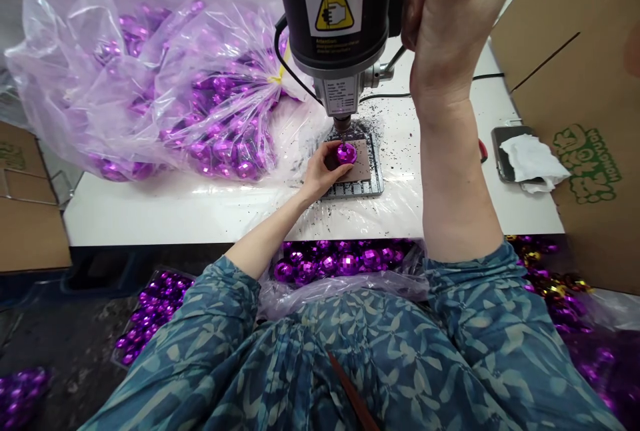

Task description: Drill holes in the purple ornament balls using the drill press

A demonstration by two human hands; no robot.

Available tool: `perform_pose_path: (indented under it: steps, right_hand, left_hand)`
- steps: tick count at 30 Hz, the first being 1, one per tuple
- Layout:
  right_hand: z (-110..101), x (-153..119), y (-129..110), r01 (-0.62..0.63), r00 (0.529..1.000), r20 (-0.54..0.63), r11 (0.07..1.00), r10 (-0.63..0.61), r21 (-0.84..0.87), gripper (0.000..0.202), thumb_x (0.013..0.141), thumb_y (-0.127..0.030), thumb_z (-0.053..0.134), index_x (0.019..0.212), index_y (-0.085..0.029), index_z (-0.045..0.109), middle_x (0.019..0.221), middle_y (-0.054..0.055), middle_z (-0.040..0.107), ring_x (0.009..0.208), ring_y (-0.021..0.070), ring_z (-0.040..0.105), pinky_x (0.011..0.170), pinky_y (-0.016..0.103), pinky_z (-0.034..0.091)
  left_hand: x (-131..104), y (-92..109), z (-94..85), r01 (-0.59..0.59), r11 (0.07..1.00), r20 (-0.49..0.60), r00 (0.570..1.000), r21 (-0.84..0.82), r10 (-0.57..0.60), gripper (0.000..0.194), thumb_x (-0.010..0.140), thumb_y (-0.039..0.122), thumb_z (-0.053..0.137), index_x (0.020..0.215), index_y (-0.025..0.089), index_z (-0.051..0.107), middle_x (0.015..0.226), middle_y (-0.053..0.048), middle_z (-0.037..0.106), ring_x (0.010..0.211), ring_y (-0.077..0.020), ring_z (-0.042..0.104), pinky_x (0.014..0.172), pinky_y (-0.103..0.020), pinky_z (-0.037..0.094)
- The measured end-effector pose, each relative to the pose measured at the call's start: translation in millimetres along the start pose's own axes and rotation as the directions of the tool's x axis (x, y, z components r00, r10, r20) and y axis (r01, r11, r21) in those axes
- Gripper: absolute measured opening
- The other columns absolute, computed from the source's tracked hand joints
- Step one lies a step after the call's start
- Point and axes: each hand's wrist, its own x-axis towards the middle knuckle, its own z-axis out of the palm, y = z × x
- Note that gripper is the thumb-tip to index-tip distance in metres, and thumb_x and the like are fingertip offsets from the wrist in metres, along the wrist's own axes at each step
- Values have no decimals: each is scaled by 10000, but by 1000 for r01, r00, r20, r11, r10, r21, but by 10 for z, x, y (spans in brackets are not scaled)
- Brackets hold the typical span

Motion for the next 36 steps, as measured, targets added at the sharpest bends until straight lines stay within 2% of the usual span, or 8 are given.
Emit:
perform_pose_path:
  steps: [4, 7, 9, 16, 20, 24, 30, 36]
  right_hand:
    - [-77, -125, 97, 170, 985, -28, 985, -170, 8, 544, 1022, -291, 453, 503, -168, 344, 411, -70, 340, 342, -20, 266, 467, 212, 202]
    - [-165, -286, 194, 366, 930, -66, 928, -362, 68, 550, 942, -496, 555, 540, -150, 407, 450, -68, 359, 383, -25, 266, 494, 212, 262]
    - [-210, -400, 228, 432, 901, -83, 899, -426, 70, 598, 930, -548, 575, 533, -132, 412, 470, -60, 354, 423, -38, 302, 526, 195, 279]
    - [-259, -590, 307, 463, 879, -162, 884, -448, 69, 699, 947, -554, 633, 515, -124, 290, 455, -49, 311, 415, -37, 278, 507, 233, 235]
    - [-312, -628, 399, 416, 906, -113, 907, -407, 63, 716, 938, -647, 626, 541, -174, 264, 433, -53, 272, 387, 2, 260, 481, 286, 217]
    - [-366, -678, 521, 333, 936, -101, 941, -338, -70, 745, 909, -807, 527, 576, -190, 276, 462, -43, 238, 434, 21, 280, 523, 299, 241]
    - [-433, -716, 765, 412, 897, -147, 909, -417, -68, 788, 961, -714, 533, 562, -159, 140, 446, -27, 204, 446, 18, 199, 527, 295, 177]
    - [-514, -744, 931, 456, 884, -96, 889, -458, -46, 776, 977, -675, 514, 501, -171, 163, 419, -1, 198, 438, 65, 205, 522, 351, 206]
  left_hand:
    - [-25, -22, 11, 8, 1000, -13, 1000, -25, -8, 596, 796, 425, 941, 1265, 226, 632, 1259, -95, 770, 1196, -273, 734, 1098, -437, 577]
    - [-33, -34, 9, 3, 1000, -14, 1000, -26, -3, 608, 798, 458, 939, 1265, 225, 626, 1276, -102, 770, 1206, -276, 734, 1098, -441, 581]
    - [-33, -42, 12, 4, 1000, -18, 1000, -27, -5, 617, 794, 477, 940, 1262, 227, 627, 1277, -101, 769, 1205, -276, 736, 1092, -442, 586]
    - [-33, -56, 18, -8, 999, -25, 1000, -42, 7, 603, 794, 467, 941, 1255, 234, 632, 1258, -97, 779, 1193, -271, 741, 1092, -446, 587]
    - [-34, -44, 17, -8, 999, -23, 1000, -37, 7, 587, 800, 458, 935, 1252, 234, 636, 1265, -92, 781, 1195, -262, 739, 1088, -433, 585]
    - [-32, -46, 22, -23, 998, -22, 1000, -58, 22, 573, 807, 454, 928, 1246, 230, 637, 1257, -93, 782, 1186, -260, 742, 1086, -428, 580]
    - [-29, -55, 29, -18, 998, -22, 1000, -59, 16, 582, 800, 469, 930, 1243, 230, 638, 1262, -91, 779, 1185, -259, 740, 1086, -430, 580]
    - [-37, -11, 32, -6, 997, -28, 1000, -78, 4, 574, 794, 426, 942, 1238, 220, 641, 1250, -102, 784, 1181, -271, 747, 1084, -445, 588]
